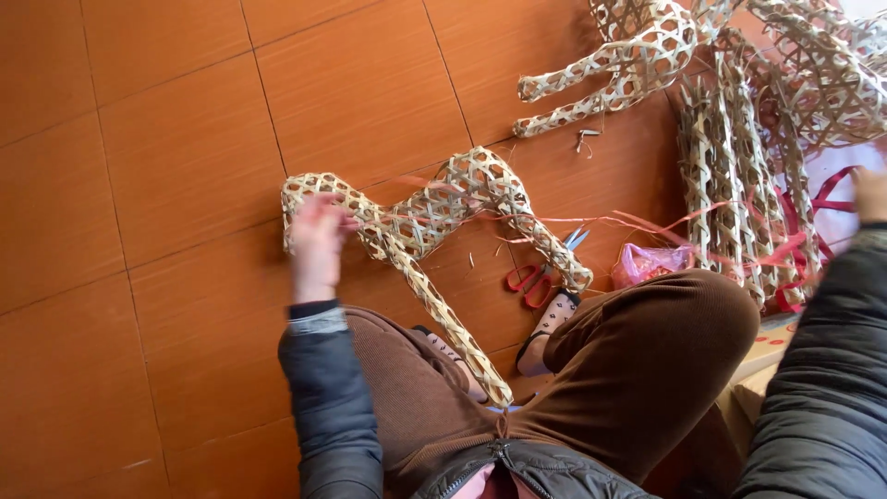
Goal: Weaving and assembling a large decorative giraffe figure using bamboo strips and scissors.
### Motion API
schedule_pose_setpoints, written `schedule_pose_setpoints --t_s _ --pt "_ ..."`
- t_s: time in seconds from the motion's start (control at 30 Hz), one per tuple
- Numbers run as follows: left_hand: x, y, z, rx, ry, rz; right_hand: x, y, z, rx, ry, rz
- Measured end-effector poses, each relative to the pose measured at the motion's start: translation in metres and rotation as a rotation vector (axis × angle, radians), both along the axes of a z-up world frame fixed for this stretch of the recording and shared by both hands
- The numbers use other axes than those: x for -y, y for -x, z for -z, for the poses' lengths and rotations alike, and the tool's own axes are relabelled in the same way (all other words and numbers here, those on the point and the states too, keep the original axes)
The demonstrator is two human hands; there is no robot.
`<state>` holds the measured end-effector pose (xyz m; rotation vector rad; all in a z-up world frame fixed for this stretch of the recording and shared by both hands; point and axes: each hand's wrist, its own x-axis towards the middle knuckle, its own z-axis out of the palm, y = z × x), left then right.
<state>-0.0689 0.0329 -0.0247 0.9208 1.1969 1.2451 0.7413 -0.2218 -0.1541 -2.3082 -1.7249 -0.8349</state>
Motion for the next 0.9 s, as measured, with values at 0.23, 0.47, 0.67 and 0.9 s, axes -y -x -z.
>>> schedule_pose_setpoints --t_s 0.23,0.47,0.67,0.9 --pt "0.065 -0.110 0.031 -0.019 0.007 0.948 -0.136 0.446 -0.147 -0.876 0.385 -0.585" --pt "0.058 -0.076 0.011 -0.476 0.073 0.742 -0.140 0.579 -0.081 -2.179 0.628 -0.484" --pt "0.055 -0.048 0.019 -0.464 0.082 0.520 -0.144 0.592 -0.098 -1.699 0.221 -0.605" --pt "0.050 -0.027 0.043 -0.131 0.168 0.448 -0.143 0.585 -0.106 -1.269 0.027 -0.840"
